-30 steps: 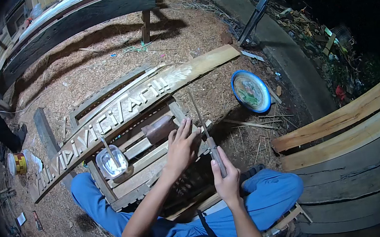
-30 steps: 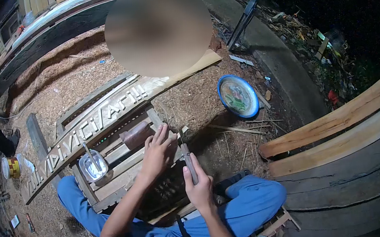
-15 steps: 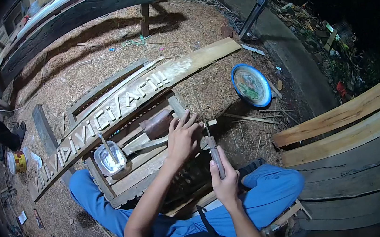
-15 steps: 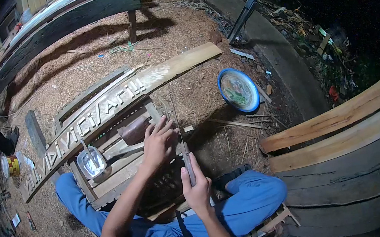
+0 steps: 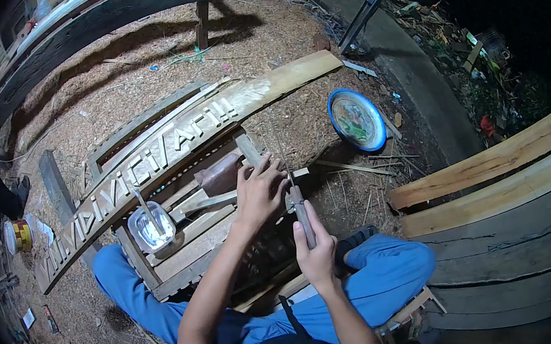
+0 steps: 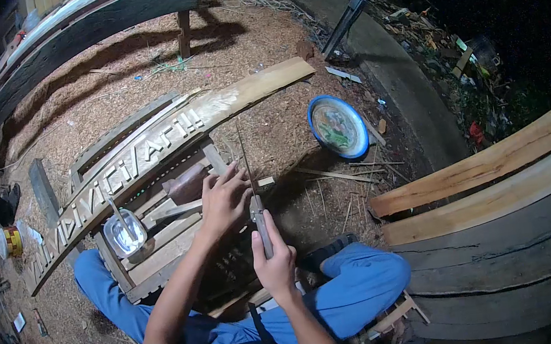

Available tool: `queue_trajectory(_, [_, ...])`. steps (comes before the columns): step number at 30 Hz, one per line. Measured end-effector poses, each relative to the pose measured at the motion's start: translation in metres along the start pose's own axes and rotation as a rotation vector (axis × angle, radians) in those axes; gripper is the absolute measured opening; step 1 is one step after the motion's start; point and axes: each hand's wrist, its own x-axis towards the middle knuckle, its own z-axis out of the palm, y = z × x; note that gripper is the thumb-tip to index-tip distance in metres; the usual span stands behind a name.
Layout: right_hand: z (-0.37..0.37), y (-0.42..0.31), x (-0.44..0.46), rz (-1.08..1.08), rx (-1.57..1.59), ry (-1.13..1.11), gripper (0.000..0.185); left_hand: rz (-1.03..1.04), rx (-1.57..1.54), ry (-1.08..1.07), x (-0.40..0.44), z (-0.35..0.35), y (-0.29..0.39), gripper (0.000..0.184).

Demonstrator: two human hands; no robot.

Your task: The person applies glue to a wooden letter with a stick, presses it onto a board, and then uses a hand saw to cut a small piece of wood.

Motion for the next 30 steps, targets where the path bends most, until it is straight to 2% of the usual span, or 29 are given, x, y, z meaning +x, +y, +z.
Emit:
queue_trajectory(13, [0.001,-0.003,-0.007,0.009,0.005,-0.015,0.050,0.022,0.042,0.052,-0.001,-0.002,0.003,0.019])
queue_trajectory(17, [-0.003,-0.004,-0.012,0.035,-0.009,-0.021,0.050,-0.039,0.055,0.036,-0.001,0.000,0.008,0.017])
queue_trajectory(19, [-0.003,-0.002,-0.011,0.062,-0.018,-0.036,0.050,-0.017,0.112,0.031,-0.001,-0.001,0.006,0.018])
queue_trajectory(22, [-0.006,0.005,-0.011,0.069,0.043,-0.042,0.049,-0.028,-0.016,0.087,-0.007,-0.008,0.006,0.021])
queue_trajectory(25, [-0.009,0.003,-0.011,0.079,0.061,-0.080,0.049,0.002,0.122,0.101,-0.011,-0.019,0.011,0.027])
queue_trajectory(27, [-0.005,0.004,-0.013,0.063,0.066,-0.061,0.048,-0.102,0.097,0.045,-0.014,-0.023,0.012,0.033])
queue_trajectory(30, [-0.001,0.005,-0.014,0.034,0.076,-0.030,0.048,-0.087,0.132,0.036,-0.015,-0.024,0.009,0.040])
